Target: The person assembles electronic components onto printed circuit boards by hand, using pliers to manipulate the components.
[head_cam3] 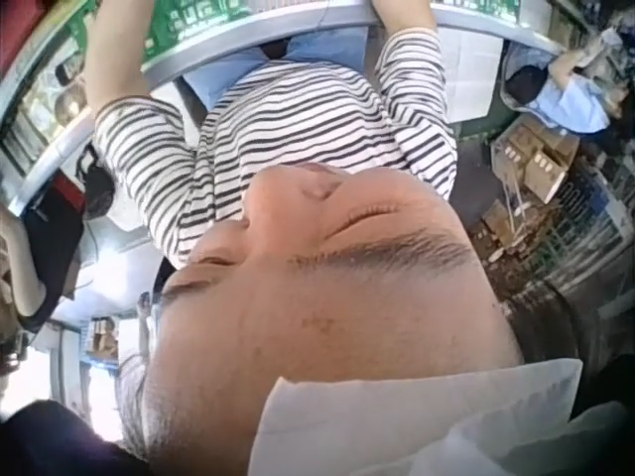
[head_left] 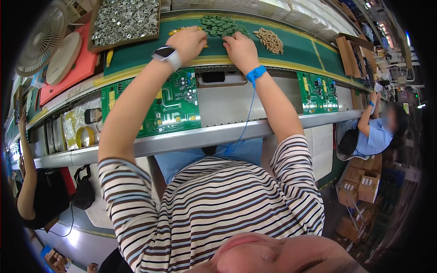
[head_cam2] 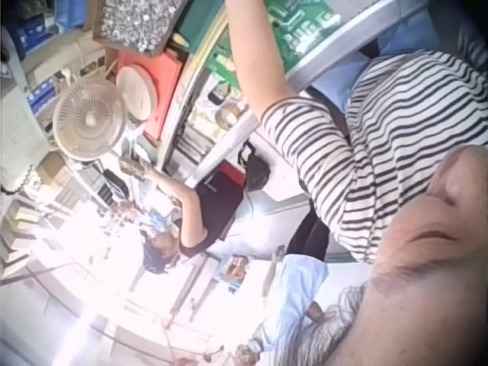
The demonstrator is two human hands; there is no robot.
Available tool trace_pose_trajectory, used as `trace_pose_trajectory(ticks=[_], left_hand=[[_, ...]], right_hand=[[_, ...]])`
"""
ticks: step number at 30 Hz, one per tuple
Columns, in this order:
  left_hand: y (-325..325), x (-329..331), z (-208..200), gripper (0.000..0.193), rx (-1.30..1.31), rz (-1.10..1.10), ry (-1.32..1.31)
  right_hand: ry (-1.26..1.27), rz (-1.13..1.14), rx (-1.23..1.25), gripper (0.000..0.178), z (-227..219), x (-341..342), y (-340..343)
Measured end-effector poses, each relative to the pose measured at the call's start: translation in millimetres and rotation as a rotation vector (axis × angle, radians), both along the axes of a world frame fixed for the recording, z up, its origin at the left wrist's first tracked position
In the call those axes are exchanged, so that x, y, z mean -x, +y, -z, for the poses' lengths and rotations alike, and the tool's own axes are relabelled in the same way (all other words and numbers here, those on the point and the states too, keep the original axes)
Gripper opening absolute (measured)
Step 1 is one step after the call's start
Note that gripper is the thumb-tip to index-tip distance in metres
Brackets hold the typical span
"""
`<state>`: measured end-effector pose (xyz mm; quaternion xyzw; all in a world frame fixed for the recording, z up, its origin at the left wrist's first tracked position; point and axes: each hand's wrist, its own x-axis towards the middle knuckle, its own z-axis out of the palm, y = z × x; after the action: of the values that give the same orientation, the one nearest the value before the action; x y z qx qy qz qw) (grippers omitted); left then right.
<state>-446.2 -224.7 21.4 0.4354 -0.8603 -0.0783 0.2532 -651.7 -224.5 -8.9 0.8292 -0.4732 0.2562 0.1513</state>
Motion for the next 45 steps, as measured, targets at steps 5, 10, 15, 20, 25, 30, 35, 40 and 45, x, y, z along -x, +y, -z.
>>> trace_pose_trajectory(ticks=[5, 10, 15, 20, 25, 30, 35, 40, 45], left_hand=[[-46.2, 48.6, 16.3, 0.018, 0.100, -0.121, -0.215], [-52.7, 55.1, 19.1, 0.017, 0.141, -0.119, -0.301], [-41.8, 45.1, -6.2, 0.016, 0.123, -0.072, -0.150], [0.8, -15.1, -41.3, 0.014, 0.123, 0.000, 0.093], [83.2, -110.1, -45.6, 0.016, 0.037, -0.004, 0.120], [148.6, -189.8, -21.5, 0.015, -0.208, -0.211, 0.109], [169.7, -221.9, -3.1, 0.017, -0.438, -0.367, 0.162], [176.7, -223.7, 2.9, 0.017, -0.484, -0.373, 0.173], [179.3, -222.7, -1.8, 0.017, -0.454, -0.377, 0.110]], right_hand=[[-0.011, 0.025, -0.083, 0.012, -5.0, -0.8, 1.4], [-0.079, -0.061, -0.095, 0.014, -11.7, 1.9, 1.6], [-0.265, -0.124, -0.093, 0.016, -37.6, -17.0, 33.8], [-0.416, -0.430, -0.478, 0.013, -49.0, -65.1, 85.6], [-0.356, -0.575, -0.771, 0.018, -36.5, -118.2, 110.9], [-0.247, -0.566, -0.801, 0.019, -32.1, -136.9, 111.7], [-0.229, -0.570, -0.770, 0.023, -28.3, -141.4, 115.1], [-0.211, -0.522, -0.794, 0.023, -28.7, -133.1, 120.8], [-0.201, -0.564, -0.730, 0.020, -26.9, -131.5, 119.7]])
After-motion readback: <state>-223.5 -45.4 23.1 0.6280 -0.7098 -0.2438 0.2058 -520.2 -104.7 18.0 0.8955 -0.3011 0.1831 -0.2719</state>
